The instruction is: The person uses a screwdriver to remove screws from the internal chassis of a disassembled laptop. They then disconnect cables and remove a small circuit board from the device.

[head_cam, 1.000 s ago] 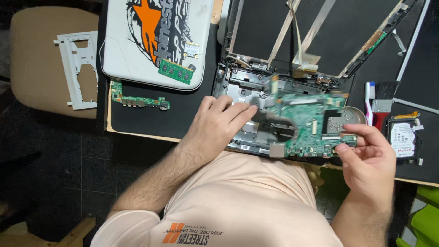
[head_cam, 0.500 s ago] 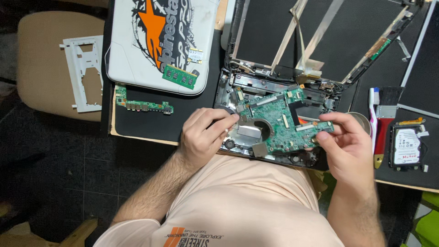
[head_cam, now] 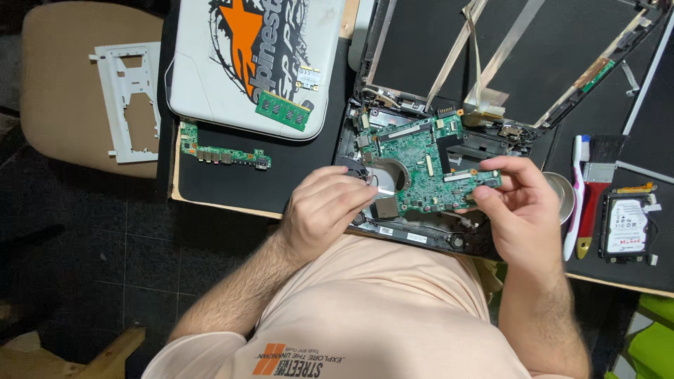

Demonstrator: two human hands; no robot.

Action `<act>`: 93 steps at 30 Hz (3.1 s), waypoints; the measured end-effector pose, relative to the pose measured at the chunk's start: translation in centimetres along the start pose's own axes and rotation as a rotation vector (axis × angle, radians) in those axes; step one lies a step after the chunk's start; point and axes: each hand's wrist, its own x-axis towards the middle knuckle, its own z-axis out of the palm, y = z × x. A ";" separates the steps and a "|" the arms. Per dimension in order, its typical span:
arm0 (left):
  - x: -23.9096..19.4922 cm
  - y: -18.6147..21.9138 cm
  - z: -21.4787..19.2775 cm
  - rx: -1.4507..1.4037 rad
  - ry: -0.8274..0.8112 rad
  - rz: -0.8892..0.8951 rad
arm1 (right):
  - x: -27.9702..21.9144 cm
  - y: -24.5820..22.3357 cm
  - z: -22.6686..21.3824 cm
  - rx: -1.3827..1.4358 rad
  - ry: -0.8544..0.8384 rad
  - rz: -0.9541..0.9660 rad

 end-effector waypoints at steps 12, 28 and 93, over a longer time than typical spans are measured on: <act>-0.4 0.0 0.4 0.091 0.070 -0.160 | -0.6 4.7 1.3 0.248 0.011 -0.003; -0.3 -0.6 -0.2 0.095 -0.036 -0.204 | 1.8 -0.4 0.9 0.102 -0.173 0.095; 2.7 1.2 3.2 0.327 -0.423 -0.016 | -1.3 -2.7 3.3 -0.915 -0.147 -0.451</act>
